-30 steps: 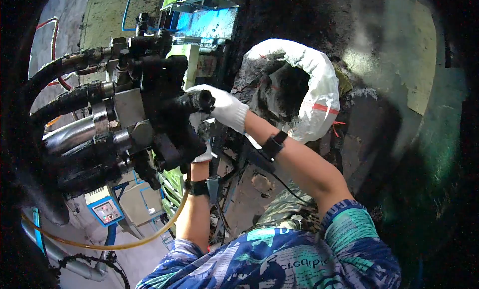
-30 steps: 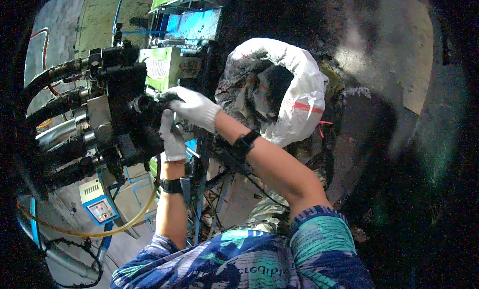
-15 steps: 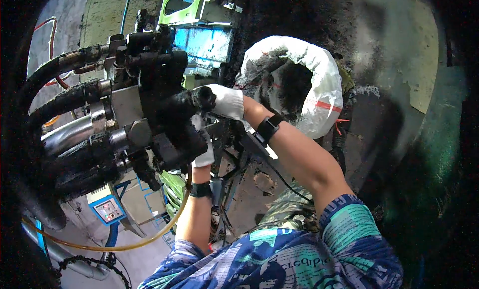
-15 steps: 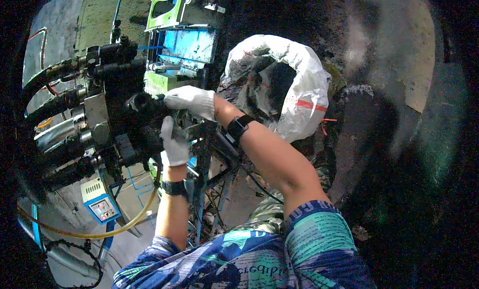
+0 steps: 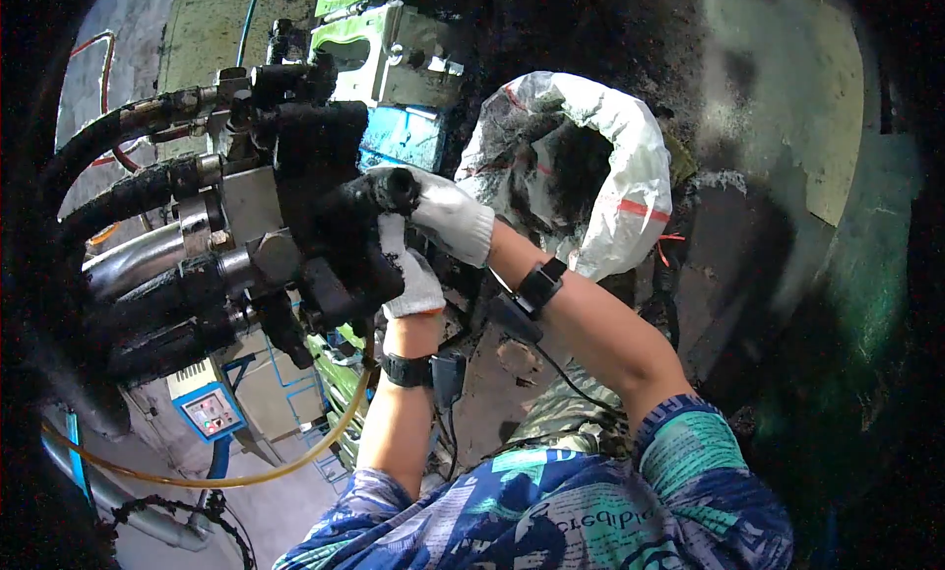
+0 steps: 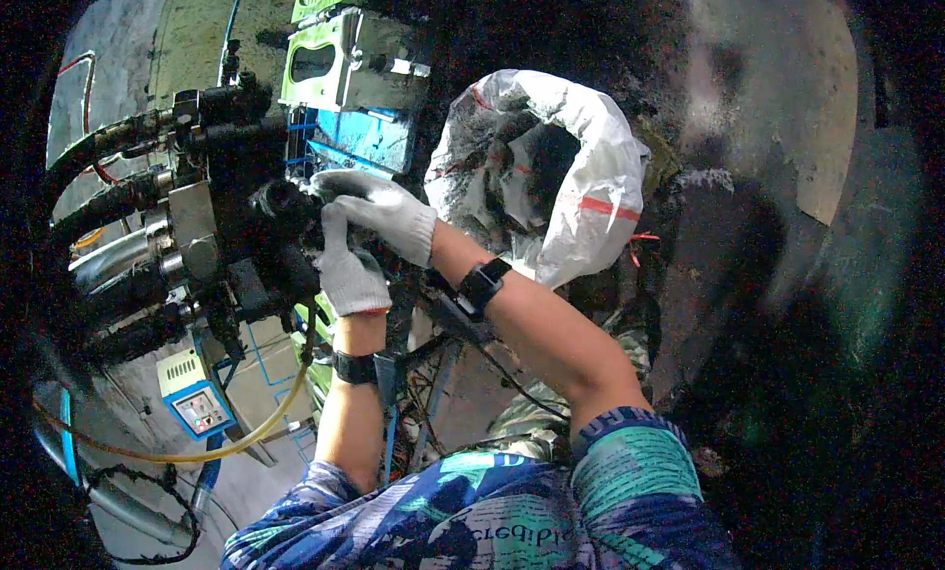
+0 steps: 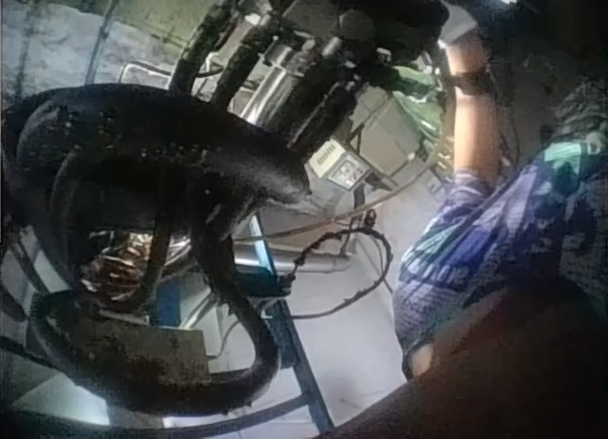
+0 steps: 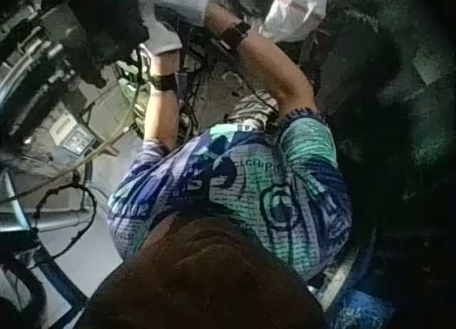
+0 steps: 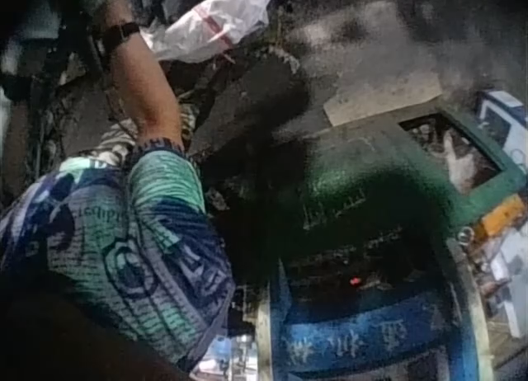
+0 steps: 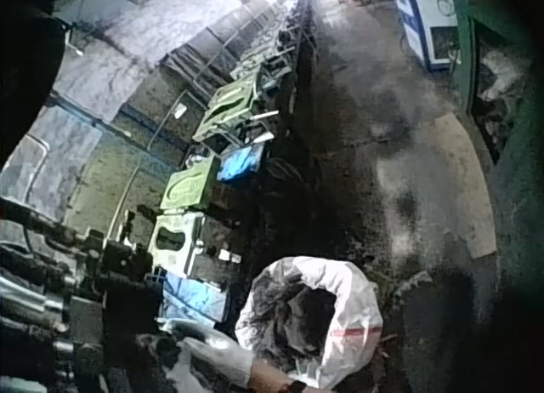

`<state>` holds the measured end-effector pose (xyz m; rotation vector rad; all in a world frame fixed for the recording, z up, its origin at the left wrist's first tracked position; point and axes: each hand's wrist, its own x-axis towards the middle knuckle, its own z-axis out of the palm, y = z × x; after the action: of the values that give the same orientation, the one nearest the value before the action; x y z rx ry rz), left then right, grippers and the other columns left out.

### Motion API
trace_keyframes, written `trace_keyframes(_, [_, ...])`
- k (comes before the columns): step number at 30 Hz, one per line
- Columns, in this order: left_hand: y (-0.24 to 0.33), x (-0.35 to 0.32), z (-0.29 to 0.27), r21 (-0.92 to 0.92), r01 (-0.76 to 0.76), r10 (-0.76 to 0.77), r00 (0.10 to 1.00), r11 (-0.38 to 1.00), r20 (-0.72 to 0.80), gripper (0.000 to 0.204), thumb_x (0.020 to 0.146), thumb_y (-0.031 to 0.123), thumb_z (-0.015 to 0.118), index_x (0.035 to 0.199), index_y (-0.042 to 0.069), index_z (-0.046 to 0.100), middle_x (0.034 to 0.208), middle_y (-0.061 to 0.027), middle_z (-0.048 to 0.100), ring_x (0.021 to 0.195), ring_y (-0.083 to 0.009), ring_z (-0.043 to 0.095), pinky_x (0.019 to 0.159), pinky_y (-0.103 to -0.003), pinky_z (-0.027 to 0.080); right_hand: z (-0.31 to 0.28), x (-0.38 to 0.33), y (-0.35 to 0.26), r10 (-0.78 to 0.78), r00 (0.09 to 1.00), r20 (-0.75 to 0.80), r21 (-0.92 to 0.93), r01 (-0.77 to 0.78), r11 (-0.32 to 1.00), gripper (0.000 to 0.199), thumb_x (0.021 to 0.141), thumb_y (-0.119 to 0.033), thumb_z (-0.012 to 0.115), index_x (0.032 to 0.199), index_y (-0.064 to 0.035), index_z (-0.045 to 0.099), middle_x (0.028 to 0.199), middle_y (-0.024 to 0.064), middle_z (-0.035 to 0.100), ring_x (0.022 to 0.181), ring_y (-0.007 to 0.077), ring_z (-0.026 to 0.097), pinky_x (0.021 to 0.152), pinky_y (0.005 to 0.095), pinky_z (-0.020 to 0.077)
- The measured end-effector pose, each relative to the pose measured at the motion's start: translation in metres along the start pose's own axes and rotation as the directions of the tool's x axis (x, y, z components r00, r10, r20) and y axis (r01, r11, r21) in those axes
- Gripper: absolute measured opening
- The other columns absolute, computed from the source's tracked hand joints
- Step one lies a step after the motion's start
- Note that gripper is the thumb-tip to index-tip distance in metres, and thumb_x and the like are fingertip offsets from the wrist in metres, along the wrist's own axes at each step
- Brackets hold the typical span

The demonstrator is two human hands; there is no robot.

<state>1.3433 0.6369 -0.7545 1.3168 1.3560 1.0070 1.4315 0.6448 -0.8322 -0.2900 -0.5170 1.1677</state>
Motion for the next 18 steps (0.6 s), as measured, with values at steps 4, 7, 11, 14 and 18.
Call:
trace_keyframes(4, [0.010, 0.007, 0.002, -0.043, -0.012, 0.017, 0.991, 0.999, 0.135, 0.033, 0.104, 0.030, 0.069, 0.130, 0.010, 0.068, 0.127, -0.0045, 0.069, 0.116, -0.0193, 0.061, 0.102, -0.036, 0.048, 0.010, 0.000, -0.007, -0.017, 1.000, 0.024, 0.269, 0.010, 0.963, 0.049, 0.104, -0.027, 0.066, 0.145, -0.0016, 0.059, 0.137, 0.0097, 0.066, 0.123, 0.0161, 0.060, 0.110, 0.0340, 0.0473])
trace_keyframes(7, [0.010, 0.012, 0.001, -0.090, 0.036, -0.018, 0.981, 0.995, 0.194, 0.043, 0.100, 0.039, 0.076, 0.131, 0.010, 0.068, 0.124, -0.0034, 0.071, 0.113, -0.0164, 0.065, 0.099, -0.034, 0.052, 0.016, 0.001, -0.015, 0.093, 0.994, 0.055, 0.283, -0.105, 0.953, 0.046, 0.105, -0.026, 0.064, 0.145, -0.0036, 0.059, 0.135, 0.0071, 0.066, 0.118, 0.0156, 0.060, 0.108, 0.0335, 0.0481])
trace_keyframes(11, [-0.012, 0.024, -0.033, -0.136, 0.009, 0.013, 0.987, 0.991, 0.161, 0.041, 0.101, 0.037, 0.073, 0.132, 0.010, 0.068, 0.126, -0.0051, 0.070, 0.116, -0.0174, 0.063, 0.101, -0.036, 0.051, 0.008, 0.018, -0.017, 0.042, 0.998, 0.038, 0.109, -0.046, 0.993, 0.047, 0.108, -0.039, 0.059, 0.137, -0.0026, 0.065, 0.126, 0.0053, 0.070, 0.109, 0.0144, 0.060, 0.099, 0.0332, 0.0505])
trace_keyframes(14, [-0.028, 0.057, -0.087, 0.242, -0.296, 0.241, 0.943, 0.924, 0.231, 0.038, 0.104, 0.021, 0.068, 0.138, 0.005, 0.065, 0.138, -0.0092, 0.067, 0.126, -0.0209, 0.061, 0.111, -0.037, 0.047, 0.000, 0.037, -0.006, 0.362, 0.932, 0.000, 0.022, -0.362, 0.932, 0.052, 0.108, -0.045, 0.056, 0.134, -0.0001, 0.065, 0.117, 0.0073, 0.072, 0.104, 0.0138, 0.061, 0.093, 0.0339, 0.0513])
trace_keyframes(18, [-0.039, 0.085, -0.128, 0.673, -0.716, 0.360, 0.588, -0.186, 0.725, 0.046, 0.103, 0.016, 0.061, 0.146, 0.001, 0.057, 0.151, -0.0145, 0.058, 0.139, -0.0278, 0.053, 0.121, -0.038, 0.037, 0.000, 0.050, 0.002, 0.274, 0.961, -0.021, -0.150, -0.274, 0.950, 0.052, 0.111, -0.045, 0.049, 0.135, -0.0021, 0.063, 0.118, 0.0182, 0.073, 0.104, 0.0261, 0.066, 0.092, 0.0388, 0.0527])
